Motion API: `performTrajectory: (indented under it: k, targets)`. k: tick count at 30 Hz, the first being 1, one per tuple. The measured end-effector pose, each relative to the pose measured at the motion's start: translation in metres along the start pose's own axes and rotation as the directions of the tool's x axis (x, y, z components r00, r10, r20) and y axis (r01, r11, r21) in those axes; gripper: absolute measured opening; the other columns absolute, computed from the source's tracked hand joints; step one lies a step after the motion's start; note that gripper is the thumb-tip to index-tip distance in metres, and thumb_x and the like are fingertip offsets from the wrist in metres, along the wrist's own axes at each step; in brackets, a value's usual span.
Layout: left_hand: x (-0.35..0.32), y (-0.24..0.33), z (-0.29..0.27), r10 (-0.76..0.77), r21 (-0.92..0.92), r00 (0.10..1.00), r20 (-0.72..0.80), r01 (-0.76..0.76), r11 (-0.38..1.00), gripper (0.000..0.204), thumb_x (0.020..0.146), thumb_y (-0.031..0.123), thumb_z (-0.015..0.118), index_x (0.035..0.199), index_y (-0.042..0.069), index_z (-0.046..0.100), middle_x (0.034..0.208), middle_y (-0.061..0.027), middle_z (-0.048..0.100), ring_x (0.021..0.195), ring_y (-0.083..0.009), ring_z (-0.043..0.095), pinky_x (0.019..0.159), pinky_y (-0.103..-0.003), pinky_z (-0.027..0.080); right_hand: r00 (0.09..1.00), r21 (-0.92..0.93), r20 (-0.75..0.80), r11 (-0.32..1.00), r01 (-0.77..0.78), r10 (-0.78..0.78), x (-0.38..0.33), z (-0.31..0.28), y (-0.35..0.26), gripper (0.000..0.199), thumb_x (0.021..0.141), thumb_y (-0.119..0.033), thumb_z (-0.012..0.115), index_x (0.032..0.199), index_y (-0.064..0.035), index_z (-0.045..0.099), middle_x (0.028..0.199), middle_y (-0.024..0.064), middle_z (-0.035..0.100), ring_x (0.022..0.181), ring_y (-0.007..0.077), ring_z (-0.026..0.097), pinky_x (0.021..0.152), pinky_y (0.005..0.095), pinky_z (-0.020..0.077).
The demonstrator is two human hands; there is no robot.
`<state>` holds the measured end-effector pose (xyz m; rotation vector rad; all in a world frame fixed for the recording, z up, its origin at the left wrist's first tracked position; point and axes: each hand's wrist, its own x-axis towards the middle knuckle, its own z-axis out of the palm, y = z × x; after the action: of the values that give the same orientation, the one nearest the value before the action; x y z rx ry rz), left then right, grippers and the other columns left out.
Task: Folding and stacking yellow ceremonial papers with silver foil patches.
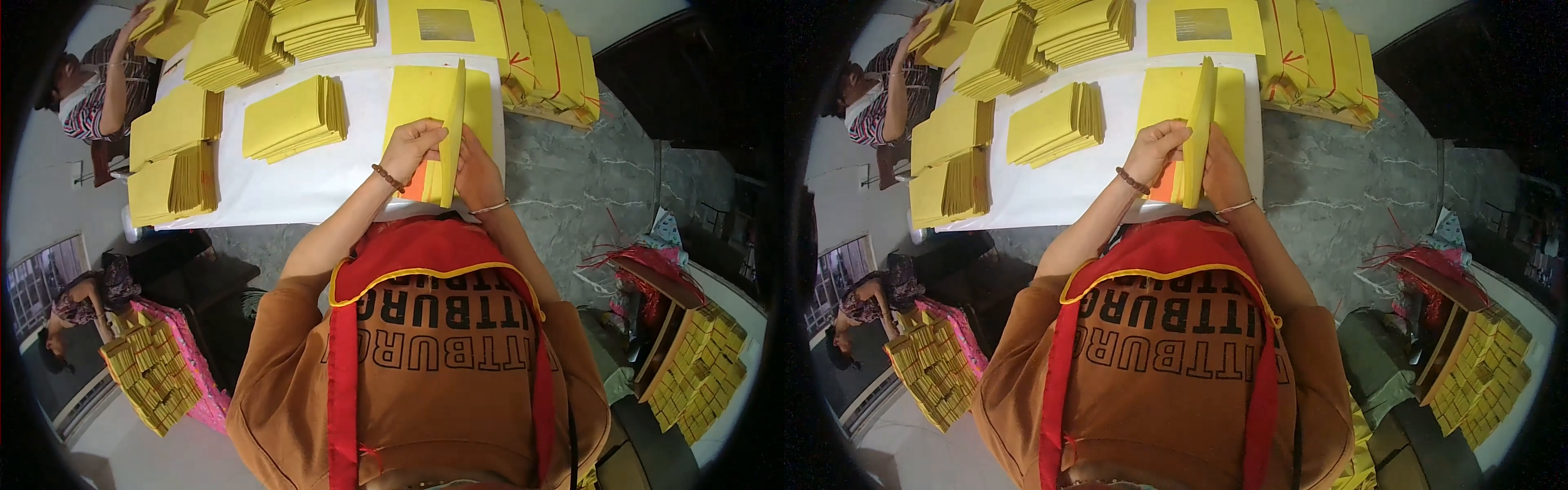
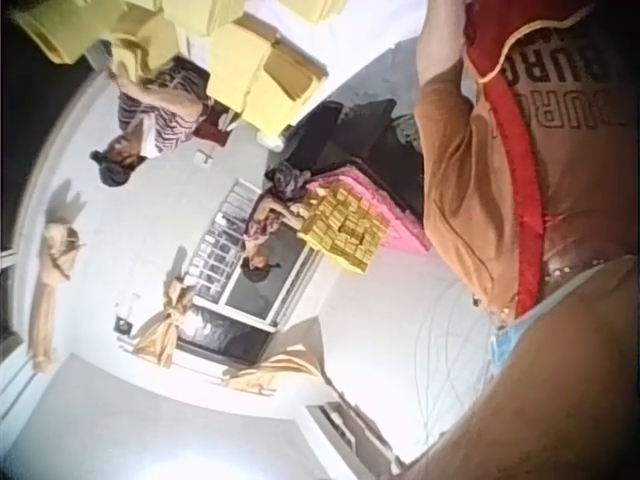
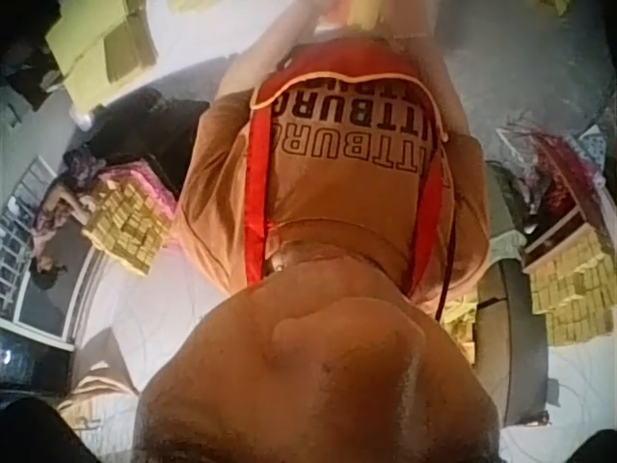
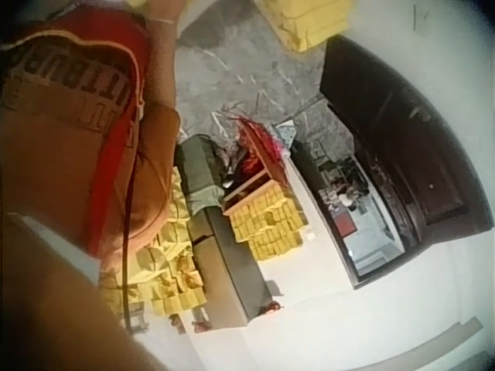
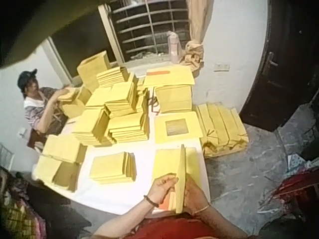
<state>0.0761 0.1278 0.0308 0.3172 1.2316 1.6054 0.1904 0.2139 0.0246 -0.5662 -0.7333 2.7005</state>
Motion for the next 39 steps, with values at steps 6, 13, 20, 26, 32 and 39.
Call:
performTrajectory:
  k: [6,13,20,26,32,39]
  targets:
    - [0.0,-0.002,0.003,0.041,0.03,0.998,-0.04,-0.04,0.999,0.018,0.085,0.013,0.053,0.093,-0.002,0.057,0.082,-0.0061,0.061,0.071,-0.012,0.059,0.064,-0.025,0.051,0.998,-0.006,0.003,0.998,0.061,-0.061,-0.003,0.008,0.001,0.038,0.091,-0.021,0.042,0.125,-0.004,0.036,0.115,0.0057,0.049,0.103,0.0133,0.049,0.088,0.0271,0.0397]
    - [0.003,-0.01,0.001,0.078,0.103,0.997,-0.028,-0.075,0.992,0.022,0.083,0.018,0.059,0.096,-0.001,0.057,0.081,-0.0021,0.058,0.07,-0.0066,0.055,0.061,-0.021,0.049,0.997,0.077,-0.064,0.996,-0.035,0.04,-0.004,0.003,0.001,0.037,0.093,-0.03,0.038,0.119,-0.0044,0.042,0.111,0.0076,0.051,0.1,0.0167,0.051,0.086,0.0301,0.0416]
    - [0.002,-0.01,0.001,0.109,0.1,0.994,-0.025,-0.106,0.989,0.025,0.083,0.017,0.06,0.1,-0.001,0.055,0.085,-0.0036,0.059,0.071,-0.007,0.056,0.061,-0.021,0.049,0.995,0.054,-0.081,0.997,-0.06,0.064,-0.006,0.002,0.002,0.042,0.093,-0.036,0.033,0.118,-0.0035,0.042,0.111,0.01,0.052,0.099,0.0189,0.052,0.085,0.0319,0.0438]
    - [0.006,-0.016,-0.004,0.118,0.063,0.993,-0.007,-0.117,0.991,0.027,0.083,0.018,0.06,0.101,-0.001,0.054,0.084,-0.0037,0.059,0.071,-0.0069,0.055,0.061,-0.021,0.049,0.997,0.073,-0.039,0.995,-0.061,0.064,-0.006,0.002,-0.001,0.045,0.093,-0.038,0.03,0.118,-0.0031,0.042,0.108,0.0103,0.054,0.095,0.0198,0.055,0.081,0.0323,0.047]
    - [-0.001,-0.015,0.002,0.214,0.127,0.971,-0.104,-0.2,0.971,0.029,0.085,0.006,0.05,0.113,0.003,0.051,0.084,-0.005,0.058,0.071,-0.0075,0.054,0.062,-0.022,0.047,0.997,0.195,-0.067,0.98,-0.029,0.042,-0.003,-0.01,0.005,0.043,0.094,-0.036,0.031,0.12,-0.0046,0.042,0.111,0.0088,0.053,0.099,0.019,0.054,0.083,0.0326,0.045]
    - [0.003,-0.006,0.013,0.509,0.633,0.86,0.036,-0.414,0.654,0.035,0.083,0.018,0.052,0.116,0.005,0.051,0.086,-0.0107,0.057,0.07,-0.0152,0.054,0.065,-0.026,0.046,0.99,0.121,-0.102,0.989,-0.088,0.101,-0.005,-0.007,0.008,0.041,0.091,-0.03,0.041,0.124,-0.0054,0.038,0.116,0.0074,0.05,0.103,0.018,0.051,0.086,0.0317,0.0428]
